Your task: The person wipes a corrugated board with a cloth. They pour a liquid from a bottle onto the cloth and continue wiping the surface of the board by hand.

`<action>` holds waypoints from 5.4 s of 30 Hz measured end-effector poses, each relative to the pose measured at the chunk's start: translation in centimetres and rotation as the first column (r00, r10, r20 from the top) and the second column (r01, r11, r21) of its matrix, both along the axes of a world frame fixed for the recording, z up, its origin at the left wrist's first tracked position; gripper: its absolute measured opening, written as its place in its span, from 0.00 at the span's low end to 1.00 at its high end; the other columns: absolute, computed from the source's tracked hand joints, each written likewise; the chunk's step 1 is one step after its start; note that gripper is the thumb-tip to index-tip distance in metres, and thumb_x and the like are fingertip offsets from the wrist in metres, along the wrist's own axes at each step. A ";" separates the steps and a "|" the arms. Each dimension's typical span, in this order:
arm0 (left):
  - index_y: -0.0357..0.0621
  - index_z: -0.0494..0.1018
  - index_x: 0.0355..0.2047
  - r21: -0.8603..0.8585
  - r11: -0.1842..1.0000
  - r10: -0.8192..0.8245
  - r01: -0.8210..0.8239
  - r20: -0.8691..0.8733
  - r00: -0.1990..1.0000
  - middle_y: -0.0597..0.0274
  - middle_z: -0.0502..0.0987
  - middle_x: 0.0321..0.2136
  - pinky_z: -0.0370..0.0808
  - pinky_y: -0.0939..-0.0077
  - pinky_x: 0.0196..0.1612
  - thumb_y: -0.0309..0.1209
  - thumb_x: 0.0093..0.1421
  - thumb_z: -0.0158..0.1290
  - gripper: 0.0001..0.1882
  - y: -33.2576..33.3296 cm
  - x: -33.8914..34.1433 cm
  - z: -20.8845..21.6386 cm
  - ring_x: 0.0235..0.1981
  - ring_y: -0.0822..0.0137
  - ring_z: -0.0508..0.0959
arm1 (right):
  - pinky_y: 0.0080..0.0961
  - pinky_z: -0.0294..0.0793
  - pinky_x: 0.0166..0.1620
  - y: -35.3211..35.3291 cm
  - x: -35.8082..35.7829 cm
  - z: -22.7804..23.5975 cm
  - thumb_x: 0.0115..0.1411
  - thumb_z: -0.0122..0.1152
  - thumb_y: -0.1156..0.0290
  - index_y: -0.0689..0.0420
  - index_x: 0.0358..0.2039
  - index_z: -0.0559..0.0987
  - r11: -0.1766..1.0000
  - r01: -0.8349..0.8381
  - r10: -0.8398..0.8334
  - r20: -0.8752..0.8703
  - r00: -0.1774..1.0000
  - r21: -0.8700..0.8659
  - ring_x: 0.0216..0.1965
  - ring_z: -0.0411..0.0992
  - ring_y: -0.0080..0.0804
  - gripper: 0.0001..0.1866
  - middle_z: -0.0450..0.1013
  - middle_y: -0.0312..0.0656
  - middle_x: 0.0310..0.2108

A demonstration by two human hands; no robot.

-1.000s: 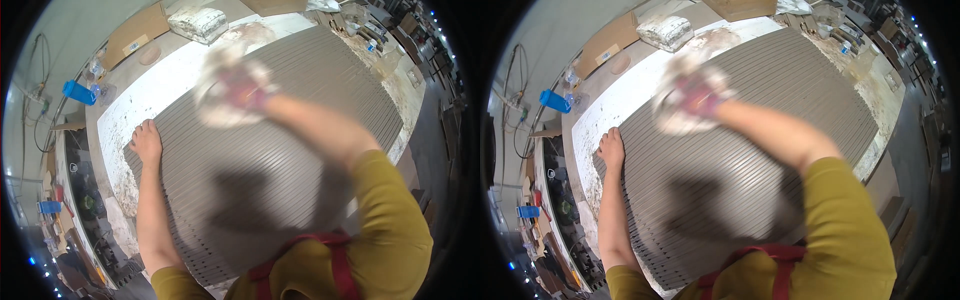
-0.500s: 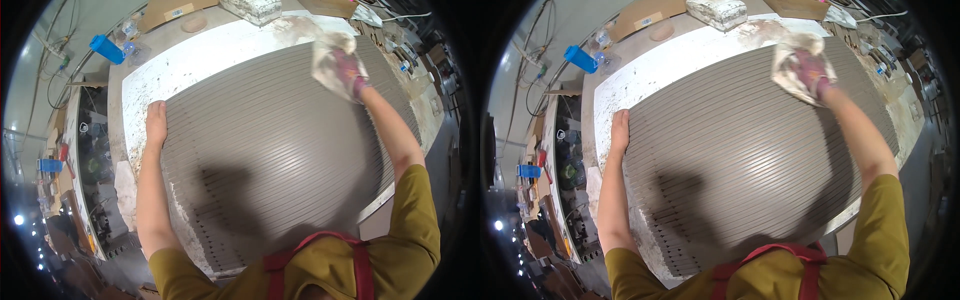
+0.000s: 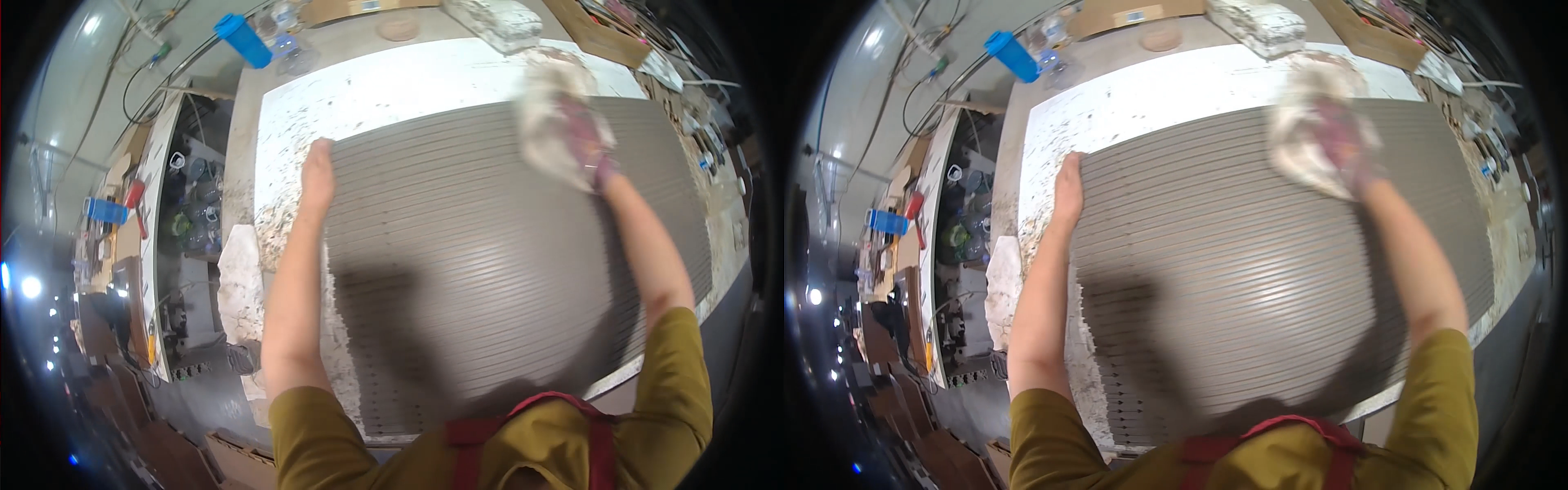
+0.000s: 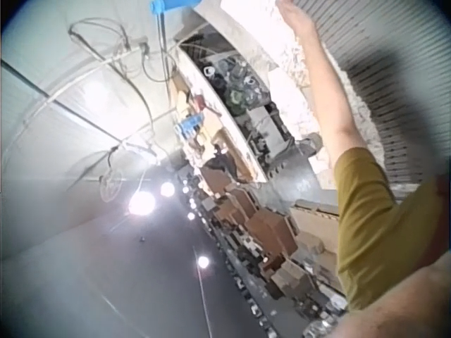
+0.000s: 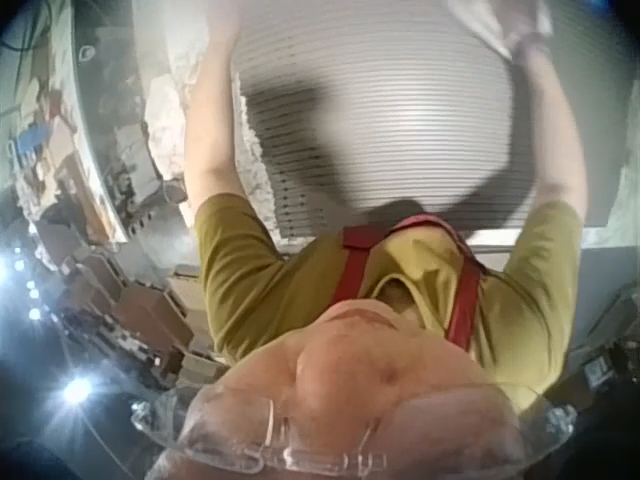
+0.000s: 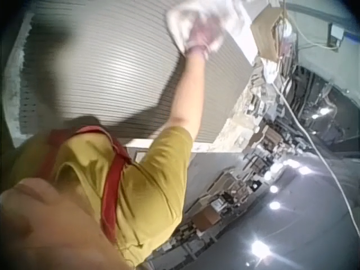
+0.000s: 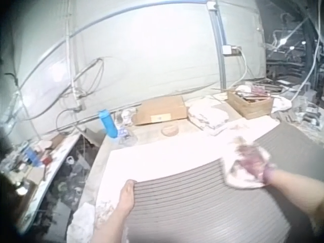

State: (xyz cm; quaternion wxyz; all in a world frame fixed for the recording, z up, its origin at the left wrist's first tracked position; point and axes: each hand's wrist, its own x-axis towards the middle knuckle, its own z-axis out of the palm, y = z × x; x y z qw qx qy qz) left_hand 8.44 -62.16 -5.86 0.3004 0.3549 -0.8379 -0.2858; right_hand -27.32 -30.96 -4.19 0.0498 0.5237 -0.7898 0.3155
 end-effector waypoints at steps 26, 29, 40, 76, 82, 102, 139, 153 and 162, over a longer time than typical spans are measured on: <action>0.36 0.66 0.51 0.112 0.992 0.090 -0.051 -0.376 0.922 0.52 0.72 0.48 0.64 0.68 0.55 0.34 0.68 0.36 0.18 0.0 2.2 -5.1 0.50 0.59 0.71 | 0.37 0.56 0.62 -16.8 16.4 0.2 0.59 0.53 0.65 0.55 0.53 0.70 0.838 -0.538 0.545 -0.194 0.816 0.092 0.57 0.63 0.42 0.21 0.68 0.46 0.53; 0.35 0.66 0.52 0.544 0.783 0.216 0.300 -0.691 0.690 0.51 0.71 0.49 0.62 0.69 0.56 0.36 0.68 0.36 0.19 0.2 1.8 -4.9 0.51 0.59 0.70 | 0.38 0.53 0.64 -20.6 21.3 1.9 0.60 0.52 0.61 0.51 0.55 0.69 0.842 -0.446 0.502 -0.137 0.854 0.303 0.61 0.59 0.42 0.22 0.65 0.45 0.57; 0.39 0.67 0.52 0.128 0.990 0.103 -0.063 -0.329 0.939 0.51 0.73 0.47 0.66 0.71 0.54 0.35 0.67 0.37 0.18 -0.2 1.1 -5.3 0.49 0.58 0.72 | 0.39 0.65 0.55 -16.8 16.6 1.7 0.55 0.57 0.67 0.53 0.45 0.74 0.877 -0.470 0.478 -0.099 0.873 0.100 0.51 0.69 0.46 0.17 0.73 0.45 0.44; 0.40 0.50 0.65 0.735 0.658 0.132 0.163 -0.325 0.936 0.57 0.54 0.64 0.50 0.71 0.65 0.43 0.67 0.39 0.31 11.6 8.1 0.9 0.64 0.62 0.55 | 0.33 0.69 0.52 18.0 -6.8 1.6 0.62 0.47 0.67 0.58 0.48 0.72 0.859 0.439 -0.324 -0.384 0.864 0.264 0.47 0.69 0.42 0.16 0.71 0.49 0.45; 0.41 0.51 0.65 0.696 0.705 0.090 0.138 -0.282 0.955 0.58 0.56 0.64 0.52 0.70 0.64 0.39 0.66 0.39 0.30 10.5 9.3 0.0 0.63 0.63 0.56 | 0.31 0.60 0.60 -1.7 9.2 2.0 0.61 0.50 0.61 0.58 0.50 0.69 0.891 -0.181 0.277 -0.184 0.943 0.415 0.53 0.67 0.38 0.20 0.68 0.45 0.50; 0.39 0.56 0.63 0.694 0.696 0.317 -0.184 -0.066 0.946 0.58 0.57 0.63 0.52 0.69 0.64 0.49 0.67 0.38 0.32 8.4 8.7 -2.0 0.63 0.64 0.57 | 0.40 0.50 0.66 3.6 12.2 3.6 0.61 0.49 0.56 0.52 0.54 0.68 0.896 -0.384 0.441 -0.358 0.823 0.223 0.60 0.59 0.44 0.24 0.66 0.43 0.55; 0.43 0.48 0.66 0.751 0.659 0.198 0.038 -0.222 0.955 0.56 0.50 0.66 0.46 0.68 0.66 0.64 0.63 0.26 0.42 13.0 10.4 2.2 0.67 0.59 0.49 | 0.36 0.53 0.64 -6.0 20.9 4.4 0.56 0.57 0.62 0.55 0.54 0.69 0.788 -0.565 0.596 -0.075 0.799 0.246 0.57 0.62 0.40 0.25 0.66 0.46 0.54; 0.50 0.53 0.65 0.759 0.604 0.171 0.244 -0.422 0.890 0.58 0.57 0.63 0.56 0.66 0.63 0.56 0.67 0.28 0.33 15.2 11.4 -0.4 0.62 0.59 0.59 | 0.32 0.70 0.45 4.6 11.2 -1.8 0.58 0.48 0.68 0.59 0.38 0.75 0.982 -0.093 0.125 -0.195 0.973 0.166 0.43 0.69 0.38 0.12 0.72 0.47 0.36; 0.39 0.54 0.64 0.700 0.713 0.120 0.037 -0.174 0.977 0.57 0.58 0.63 0.53 0.70 0.63 0.53 0.66 0.37 0.35 15.7 13.0 0.8 0.63 0.63 0.59 | 0.32 0.64 0.56 7.3 22.8 2.7 0.58 0.50 0.63 0.52 0.44 0.76 0.870 -0.436 0.416 0.131 0.900 0.230 0.55 0.64 0.40 0.15 0.69 0.45 0.50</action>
